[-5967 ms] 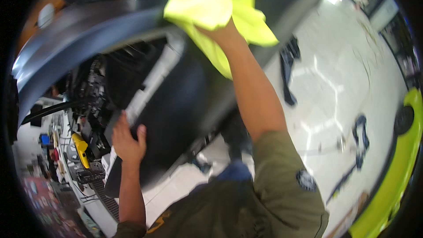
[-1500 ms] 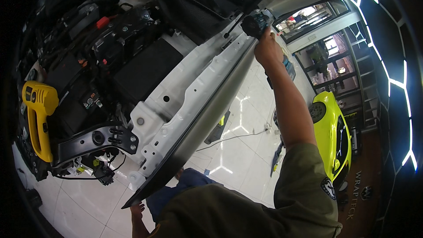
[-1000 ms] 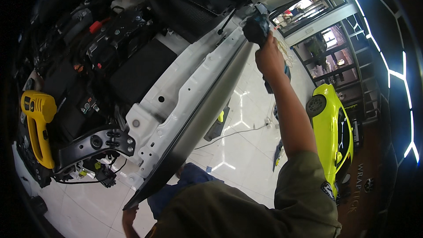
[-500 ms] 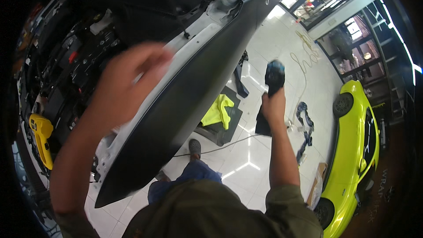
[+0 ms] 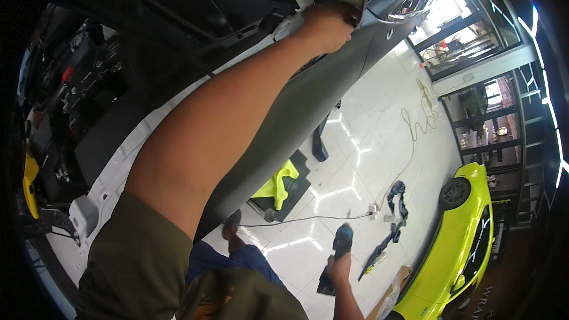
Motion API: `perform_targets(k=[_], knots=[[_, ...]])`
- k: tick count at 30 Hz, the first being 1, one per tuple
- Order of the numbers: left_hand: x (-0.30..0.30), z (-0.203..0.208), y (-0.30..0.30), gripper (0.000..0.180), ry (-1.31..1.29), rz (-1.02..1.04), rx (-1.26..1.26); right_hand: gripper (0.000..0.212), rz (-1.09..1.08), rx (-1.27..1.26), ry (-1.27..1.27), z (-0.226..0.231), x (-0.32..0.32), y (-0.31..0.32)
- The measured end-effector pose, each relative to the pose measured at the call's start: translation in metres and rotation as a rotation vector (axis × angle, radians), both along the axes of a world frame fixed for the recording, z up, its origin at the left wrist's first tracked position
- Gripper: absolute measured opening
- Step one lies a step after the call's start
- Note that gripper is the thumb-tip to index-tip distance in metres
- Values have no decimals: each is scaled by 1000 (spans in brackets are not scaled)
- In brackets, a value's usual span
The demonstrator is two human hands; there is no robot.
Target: The person cleans the front fender area, uses a cordless drill to remove fasteners, and then uses a heat gun to warm the fender while pressing it into place. The person repeatedly aligns and secures the fender along the wheel arch and door gap.
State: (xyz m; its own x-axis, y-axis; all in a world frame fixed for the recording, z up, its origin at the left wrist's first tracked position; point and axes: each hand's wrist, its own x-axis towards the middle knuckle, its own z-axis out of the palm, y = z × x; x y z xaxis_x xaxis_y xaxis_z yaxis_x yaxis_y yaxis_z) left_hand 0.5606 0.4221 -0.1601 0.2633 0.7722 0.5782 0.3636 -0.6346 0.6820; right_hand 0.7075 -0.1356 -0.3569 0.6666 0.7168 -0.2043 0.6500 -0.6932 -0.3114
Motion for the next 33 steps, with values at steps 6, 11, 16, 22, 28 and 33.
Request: perform_targets(k=[6,11,16,22,28,33], knots=[[-8,-10,7,17,-98,9,40,53,-92,-183,63,-8,-3,-37],[-2,-7,-1,20,-267,-72,8,52,-212,-241,154,-43,9,-78],[-6,-6,-3,20,-365,-104,-125,51,-204,-263,170,-42,-6,-68],[2,-4,2,20,-319,-143,-149,50,-91,-315,109,-11,-42,-29],[0,3,-2,20,-183,-88,-124,52,-21,-360,56,-9,-38,-33],[-12,3,-6,20,-2,-20,16,53,-101,-349,113,-3,-37,-35]])
